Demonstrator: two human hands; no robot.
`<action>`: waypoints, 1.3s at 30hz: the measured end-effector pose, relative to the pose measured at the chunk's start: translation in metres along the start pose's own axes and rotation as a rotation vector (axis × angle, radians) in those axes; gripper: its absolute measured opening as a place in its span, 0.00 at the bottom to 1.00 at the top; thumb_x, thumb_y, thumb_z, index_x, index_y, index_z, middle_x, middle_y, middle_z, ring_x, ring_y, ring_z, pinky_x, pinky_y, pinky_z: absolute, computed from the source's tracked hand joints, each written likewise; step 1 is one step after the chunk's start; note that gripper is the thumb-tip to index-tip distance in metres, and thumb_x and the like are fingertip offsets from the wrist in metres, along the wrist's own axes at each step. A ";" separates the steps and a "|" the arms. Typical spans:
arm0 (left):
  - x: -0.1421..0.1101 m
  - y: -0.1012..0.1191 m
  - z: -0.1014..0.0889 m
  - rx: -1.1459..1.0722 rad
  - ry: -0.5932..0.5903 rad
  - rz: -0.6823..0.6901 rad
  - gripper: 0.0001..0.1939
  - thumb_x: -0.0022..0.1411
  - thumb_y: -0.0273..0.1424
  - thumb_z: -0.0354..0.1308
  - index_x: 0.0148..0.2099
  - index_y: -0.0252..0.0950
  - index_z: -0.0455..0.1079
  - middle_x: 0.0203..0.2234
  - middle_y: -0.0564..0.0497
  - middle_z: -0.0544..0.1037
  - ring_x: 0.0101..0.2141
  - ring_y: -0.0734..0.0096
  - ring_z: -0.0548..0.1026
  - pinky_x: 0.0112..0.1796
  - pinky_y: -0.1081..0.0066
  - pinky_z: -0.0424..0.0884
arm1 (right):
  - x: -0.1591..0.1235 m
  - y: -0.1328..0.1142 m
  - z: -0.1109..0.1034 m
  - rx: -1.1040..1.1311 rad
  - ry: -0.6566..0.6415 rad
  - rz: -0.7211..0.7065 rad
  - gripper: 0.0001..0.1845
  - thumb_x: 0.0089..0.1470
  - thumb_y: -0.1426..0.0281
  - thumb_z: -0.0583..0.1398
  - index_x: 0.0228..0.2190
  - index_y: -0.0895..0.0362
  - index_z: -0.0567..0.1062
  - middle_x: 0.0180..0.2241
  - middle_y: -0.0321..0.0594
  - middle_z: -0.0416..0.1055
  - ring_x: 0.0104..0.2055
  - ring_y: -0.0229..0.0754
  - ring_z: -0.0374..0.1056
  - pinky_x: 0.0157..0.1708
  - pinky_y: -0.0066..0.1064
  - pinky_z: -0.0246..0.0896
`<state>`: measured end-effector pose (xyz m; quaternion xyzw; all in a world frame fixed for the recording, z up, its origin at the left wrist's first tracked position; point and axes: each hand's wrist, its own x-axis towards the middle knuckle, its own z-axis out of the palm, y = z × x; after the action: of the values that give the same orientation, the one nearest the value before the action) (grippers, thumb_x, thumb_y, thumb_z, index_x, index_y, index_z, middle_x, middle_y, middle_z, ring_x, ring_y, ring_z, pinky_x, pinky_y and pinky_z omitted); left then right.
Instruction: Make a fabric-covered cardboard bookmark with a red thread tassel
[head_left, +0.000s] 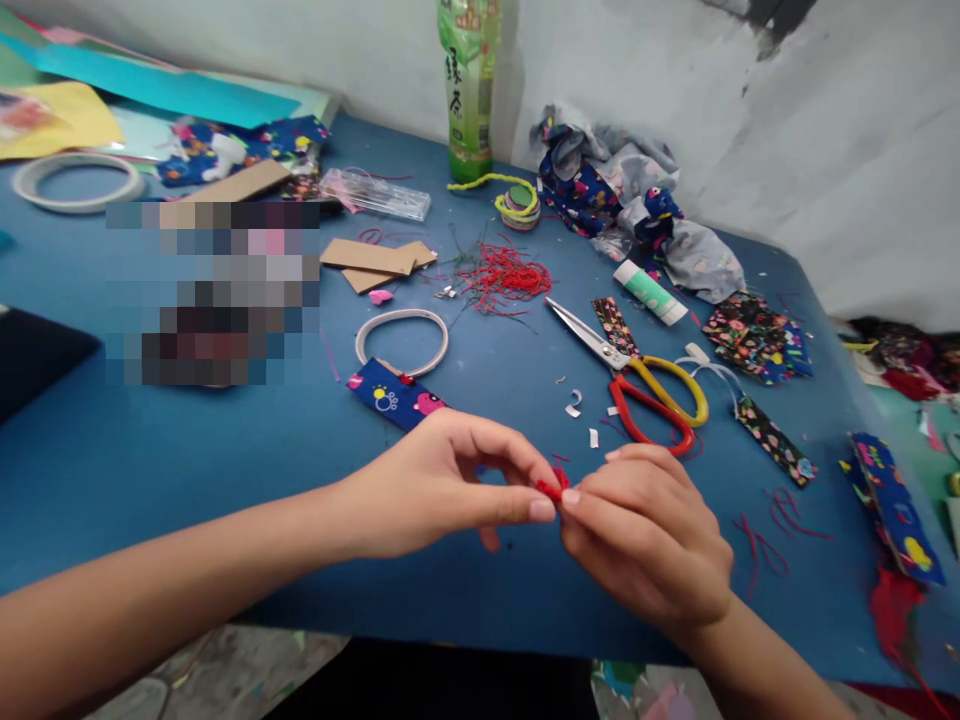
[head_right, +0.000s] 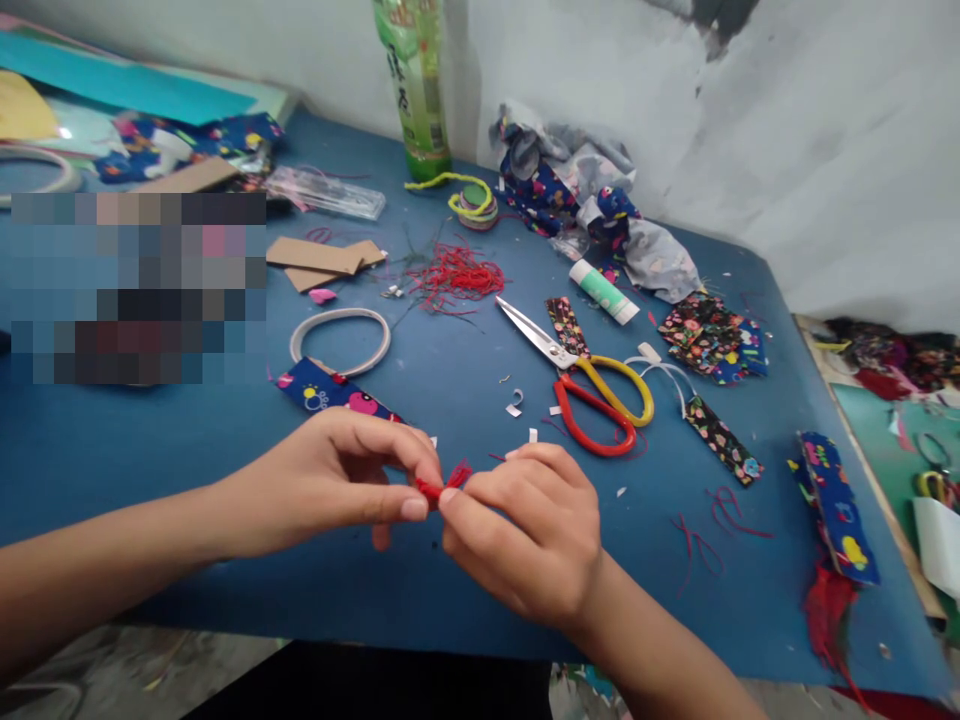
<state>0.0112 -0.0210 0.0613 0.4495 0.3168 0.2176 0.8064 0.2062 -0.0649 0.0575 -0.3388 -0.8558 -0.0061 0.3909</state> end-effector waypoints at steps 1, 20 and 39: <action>0.000 0.000 0.000 0.007 -0.003 -0.001 0.01 0.52 0.24 0.64 0.30 0.33 0.75 0.24 0.55 0.74 0.25 0.78 0.70 0.21 0.82 0.72 | 0.000 -0.001 -0.001 -0.015 -0.012 -0.010 0.10 0.50 0.78 0.64 0.36 0.56 0.73 0.26 0.33 0.78 0.25 0.34 0.70 0.36 0.33 0.68; -0.003 0.000 -0.003 0.022 -0.081 -0.034 0.08 0.59 0.33 0.61 0.34 0.32 0.72 0.26 0.55 0.71 0.27 0.78 0.69 0.23 0.82 0.73 | 0.011 -0.006 0.002 0.248 0.045 0.180 0.05 0.49 0.80 0.62 0.28 0.58 0.74 0.22 0.36 0.75 0.23 0.35 0.70 0.31 0.30 0.68; -0.001 0.001 -0.004 0.225 -0.082 -0.028 0.12 0.62 0.37 0.56 0.33 0.33 0.73 0.26 0.53 0.73 0.28 0.74 0.71 0.24 0.79 0.72 | 0.008 0.002 0.001 0.387 -0.109 0.322 0.04 0.53 0.76 0.62 0.33 0.59 0.76 0.27 0.39 0.77 0.29 0.36 0.72 0.31 0.28 0.69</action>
<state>0.0072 -0.0185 0.0608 0.5413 0.3124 0.1509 0.7660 0.2027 -0.0590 0.0613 -0.3893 -0.7959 0.2383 0.3978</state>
